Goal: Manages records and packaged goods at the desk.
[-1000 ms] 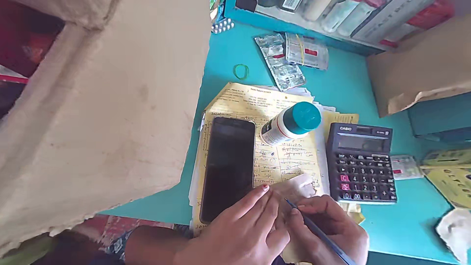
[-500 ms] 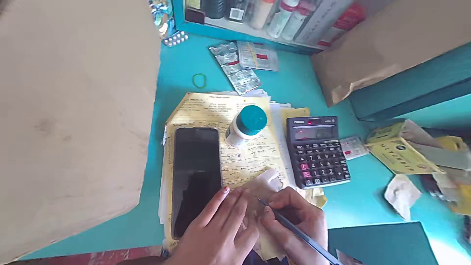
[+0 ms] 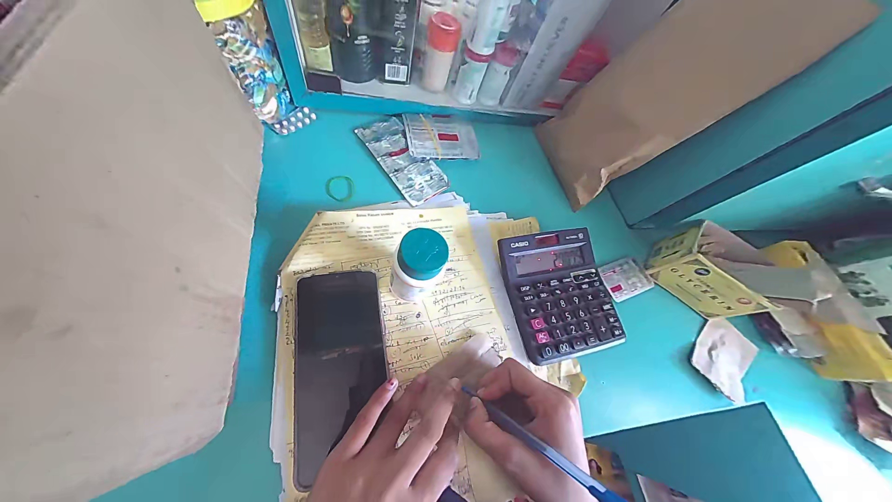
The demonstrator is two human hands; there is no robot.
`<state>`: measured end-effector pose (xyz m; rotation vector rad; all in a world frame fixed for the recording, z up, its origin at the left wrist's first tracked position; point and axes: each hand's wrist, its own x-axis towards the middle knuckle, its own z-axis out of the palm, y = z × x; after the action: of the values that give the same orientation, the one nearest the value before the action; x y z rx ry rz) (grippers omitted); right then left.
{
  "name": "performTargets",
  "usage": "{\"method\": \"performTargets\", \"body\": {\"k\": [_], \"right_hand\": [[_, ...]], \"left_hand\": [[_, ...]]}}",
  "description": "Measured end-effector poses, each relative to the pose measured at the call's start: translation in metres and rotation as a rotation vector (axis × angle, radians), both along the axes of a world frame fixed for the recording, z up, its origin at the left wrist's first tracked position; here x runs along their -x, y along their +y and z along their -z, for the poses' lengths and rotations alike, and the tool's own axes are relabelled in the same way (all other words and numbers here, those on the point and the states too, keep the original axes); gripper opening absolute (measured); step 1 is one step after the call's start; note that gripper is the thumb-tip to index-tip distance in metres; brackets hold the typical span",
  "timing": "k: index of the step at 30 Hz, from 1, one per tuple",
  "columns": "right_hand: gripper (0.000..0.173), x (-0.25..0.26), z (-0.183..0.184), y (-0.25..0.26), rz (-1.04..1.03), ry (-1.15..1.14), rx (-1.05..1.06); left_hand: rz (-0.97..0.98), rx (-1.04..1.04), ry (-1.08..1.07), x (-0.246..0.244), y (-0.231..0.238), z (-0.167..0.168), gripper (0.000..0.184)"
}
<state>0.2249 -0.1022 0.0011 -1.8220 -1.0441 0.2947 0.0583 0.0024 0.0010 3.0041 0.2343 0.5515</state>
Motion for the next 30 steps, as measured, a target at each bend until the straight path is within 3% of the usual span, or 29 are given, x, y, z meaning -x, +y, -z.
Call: {"method": "performTargets", "body": {"k": [30], "right_hand": [[0.012,0.0017,-0.0046,-0.0029,0.023,0.047,0.038]], "left_hand": [[-0.026,0.018,-0.075,-0.0032,-0.0015,0.0005,0.024]]}}
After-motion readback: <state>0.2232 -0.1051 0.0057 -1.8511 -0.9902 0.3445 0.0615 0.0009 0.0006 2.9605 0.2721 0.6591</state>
